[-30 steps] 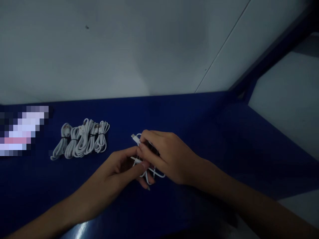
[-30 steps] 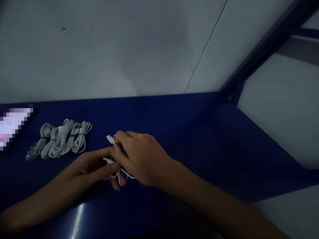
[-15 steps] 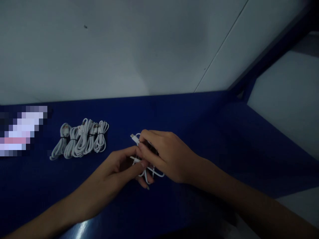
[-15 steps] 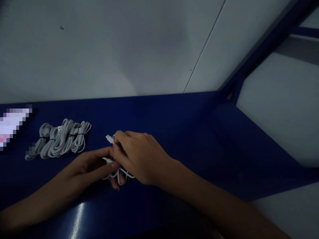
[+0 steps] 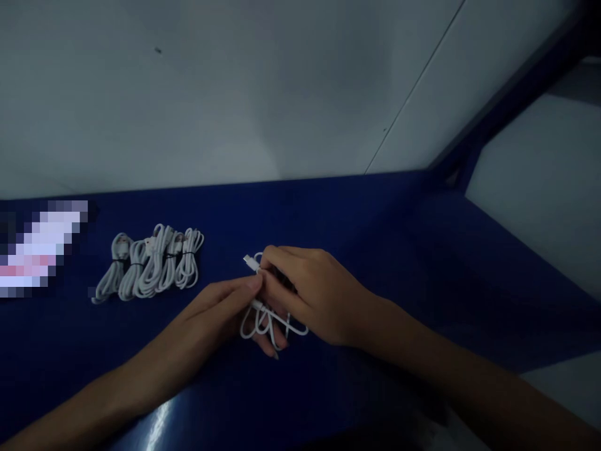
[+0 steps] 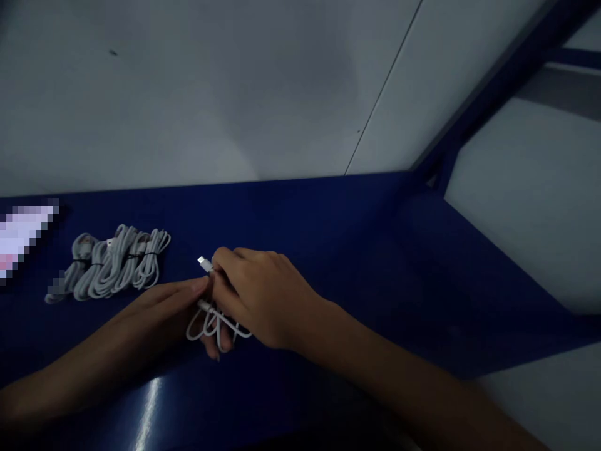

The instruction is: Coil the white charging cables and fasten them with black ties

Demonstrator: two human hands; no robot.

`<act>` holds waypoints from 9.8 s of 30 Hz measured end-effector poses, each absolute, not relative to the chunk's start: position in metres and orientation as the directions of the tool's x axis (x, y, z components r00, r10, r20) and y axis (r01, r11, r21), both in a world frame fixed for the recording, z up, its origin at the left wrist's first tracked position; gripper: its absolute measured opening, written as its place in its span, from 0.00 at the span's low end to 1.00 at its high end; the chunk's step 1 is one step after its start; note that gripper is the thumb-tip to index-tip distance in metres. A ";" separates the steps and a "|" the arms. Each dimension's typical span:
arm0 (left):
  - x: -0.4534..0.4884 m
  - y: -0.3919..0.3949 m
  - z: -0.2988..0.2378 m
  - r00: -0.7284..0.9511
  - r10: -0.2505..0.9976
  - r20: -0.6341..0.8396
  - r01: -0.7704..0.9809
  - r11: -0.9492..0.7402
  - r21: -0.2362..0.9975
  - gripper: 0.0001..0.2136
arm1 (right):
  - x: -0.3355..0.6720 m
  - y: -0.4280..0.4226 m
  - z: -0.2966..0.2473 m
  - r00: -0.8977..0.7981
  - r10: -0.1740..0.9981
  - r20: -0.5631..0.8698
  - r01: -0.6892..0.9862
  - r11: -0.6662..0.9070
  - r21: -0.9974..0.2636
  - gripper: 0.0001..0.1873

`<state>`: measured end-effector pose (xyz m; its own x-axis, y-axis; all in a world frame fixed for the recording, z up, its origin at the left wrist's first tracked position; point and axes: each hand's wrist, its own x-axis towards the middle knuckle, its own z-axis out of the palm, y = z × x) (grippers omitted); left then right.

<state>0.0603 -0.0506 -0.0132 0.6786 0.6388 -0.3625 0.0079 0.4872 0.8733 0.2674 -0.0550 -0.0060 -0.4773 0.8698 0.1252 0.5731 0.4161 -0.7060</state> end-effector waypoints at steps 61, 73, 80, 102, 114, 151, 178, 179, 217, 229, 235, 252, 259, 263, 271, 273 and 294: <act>0.057 -0.051 -0.007 0.686 0.627 -0.368 0.136 0.386 0.912 0.10 | 0.267 -0.057 -0.005 -0.463 0.882 0.088 0.634 0.399 -0.662 0.15; 0.058 -0.052 -0.004 0.679 0.633 -0.372 0.183 0.345 0.921 0.10 | 0.267 -0.057 -0.003 -0.468 0.882 0.056 0.660 0.390 -0.641 0.15; 0.060 -0.058 -0.001 0.660 0.652 -0.373 0.213 0.313 0.925 0.11 | 0.268 -0.058 -0.004 -0.478 0.876 0.073 0.645 0.406 -0.647 0.15; 0.060 -0.058 0.000 0.658 0.644 -0.390 0.229 0.323 0.918 0.11 | 0.268 -0.057 -0.004 -0.479 0.875 0.069 0.630 0.397 -0.667 0.15; 0.061 -0.057 0.000 0.656 0.652 -0.380 0.226 0.311 0.923 0.11 | 0.268 -0.057 -0.004 -0.480 0.873 0.082 0.626 0.407 -0.665 0.15; 0.062 -0.059 0.003 0.646 0.651 -0.399 0.248 0.316 0.916 0.10 | 0.268 -0.059 -0.004 -0.492 0.868 0.074 0.665 0.429 -0.612 0.15; 0.063 -0.064 0.001 0.637 0.674 -0.373 0.245 0.281 0.928 0.10 | 0.269 -0.061 -0.003 -0.527 0.845 0.087 0.695 0.488 -0.528 0.14; 0.063 -0.064 0.001 0.637 0.674 -0.374 0.245 0.283 0.927 0.10 | 0.269 -0.061 -0.003 -0.526 0.846 0.085 0.695 0.485 -0.531 0.14; 0.062 -0.063 -0.001 0.631 0.681 -0.371 0.234 0.289 0.928 0.10 | 0.270 -0.062 0.000 -0.453 0.891 0.036 0.512 0.293 -0.808 0.14; 0.059 -0.052 -0.006 0.622 0.734 -0.274 0.062 0.302 0.951 0.04 | 0.265 -0.062 0.005 -0.331 0.943 0.040 0.282 0.139 -0.949 0.13; 0.057 -0.050 -0.009 0.547 0.774 -0.318 0.046 0.351 0.935 0.07 | 0.265 -0.063 0.004 -0.276 0.960 0.043 0.254 0.116 -0.960 0.15; 0.057 -0.058 -0.008 0.487 0.836 -0.251 -0.114 0.347 0.931 0.12 | 0.261 -0.063 -0.004 -0.182 0.971 0.154 0.141 0.181 -0.973 0.14; 0.056 -0.054 -0.009 0.420 0.860 -0.289 -0.132 0.373 0.918 0.09 | 0.260 -0.063 -0.006 -0.162 0.980 0.115 0.093 0.131 -0.987 0.17; 0.052 -0.052 -0.009 0.437 0.832 -0.343 -0.139 0.439 0.888 0.06 | 0.261 -0.064 -0.005 -0.199 0.974 0.111 0.053 0.124 -0.991 0.18; 0.050 -0.055 -0.014 0.437 0.843 -0.314 -0.179 0.424 0.888 0.13 | 0.263 -0.064 -0.001 -0.295 0.953 0.069 0.118 0.108 -0.987 0.18; 0.054 -0.055 -0.010 0.426 0.852 -0.303 -0.218 0.422 0.880 0.13 | 0.263 -0.064 0.000 -0.313 0.947 0.073 0.143 0.123 -0.982 0.17; 0.054 -0.059 -0.007 0.439 0.898 -0.041 0.084 0.005 0.996 0.23 | 0.260 -0.065 0.001 -0.395 0.918 0.037 0.076 0.073 -0.994 0.17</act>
